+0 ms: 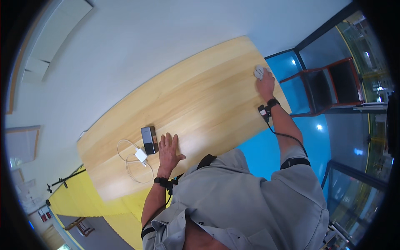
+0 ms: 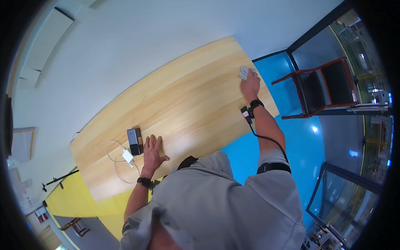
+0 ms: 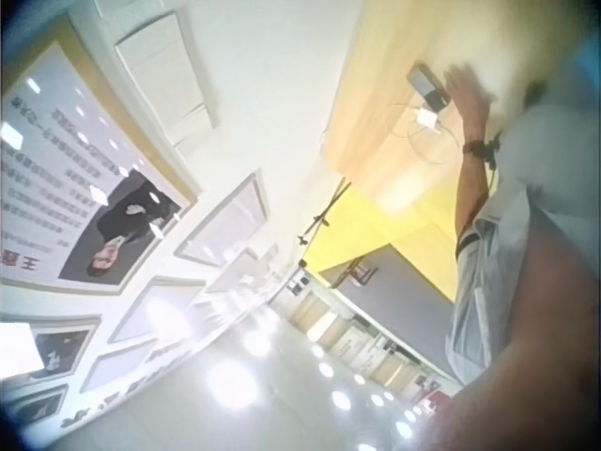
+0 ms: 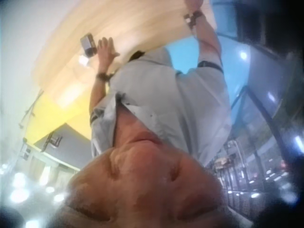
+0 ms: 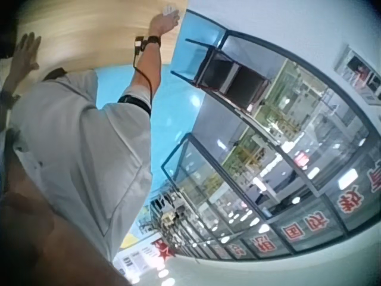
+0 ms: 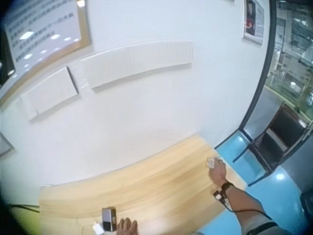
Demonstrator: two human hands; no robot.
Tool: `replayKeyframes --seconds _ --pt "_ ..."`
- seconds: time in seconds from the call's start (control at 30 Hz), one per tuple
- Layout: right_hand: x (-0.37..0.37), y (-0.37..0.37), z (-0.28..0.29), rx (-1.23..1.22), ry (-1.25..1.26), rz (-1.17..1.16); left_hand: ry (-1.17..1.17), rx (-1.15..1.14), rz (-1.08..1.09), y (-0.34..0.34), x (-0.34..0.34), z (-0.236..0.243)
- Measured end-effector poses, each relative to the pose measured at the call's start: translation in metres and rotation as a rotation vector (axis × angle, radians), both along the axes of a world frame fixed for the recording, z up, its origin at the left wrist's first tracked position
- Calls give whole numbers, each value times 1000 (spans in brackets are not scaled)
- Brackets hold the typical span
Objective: The person wipes a wooden table and the adjacent wall with a cloth. They move a phone and charger aside to reach the table edge, then wipe the wall around framed posters and light switches before returning to the table.
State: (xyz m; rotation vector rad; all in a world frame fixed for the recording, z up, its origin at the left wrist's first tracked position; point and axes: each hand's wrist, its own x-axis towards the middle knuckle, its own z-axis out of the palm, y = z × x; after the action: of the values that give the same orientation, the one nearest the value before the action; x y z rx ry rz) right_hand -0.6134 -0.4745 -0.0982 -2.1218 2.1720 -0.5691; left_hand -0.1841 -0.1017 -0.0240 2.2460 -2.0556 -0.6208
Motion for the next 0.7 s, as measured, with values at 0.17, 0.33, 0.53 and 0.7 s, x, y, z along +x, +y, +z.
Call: replayKeyframes --seconds 0.17,0.33,0.53,0.7 --pt "118 6 -6 -77 -82 352 22 -8 28 3 1 -5" --pt "228 81 19 -20 -211 663 14 2 32 1 1 0" --pt "254 177 37 70 -253 1088 14 7 16 0 3 -3" --pt "179 195 50 141 -203 1142 27 -13 17 0 1 -1"
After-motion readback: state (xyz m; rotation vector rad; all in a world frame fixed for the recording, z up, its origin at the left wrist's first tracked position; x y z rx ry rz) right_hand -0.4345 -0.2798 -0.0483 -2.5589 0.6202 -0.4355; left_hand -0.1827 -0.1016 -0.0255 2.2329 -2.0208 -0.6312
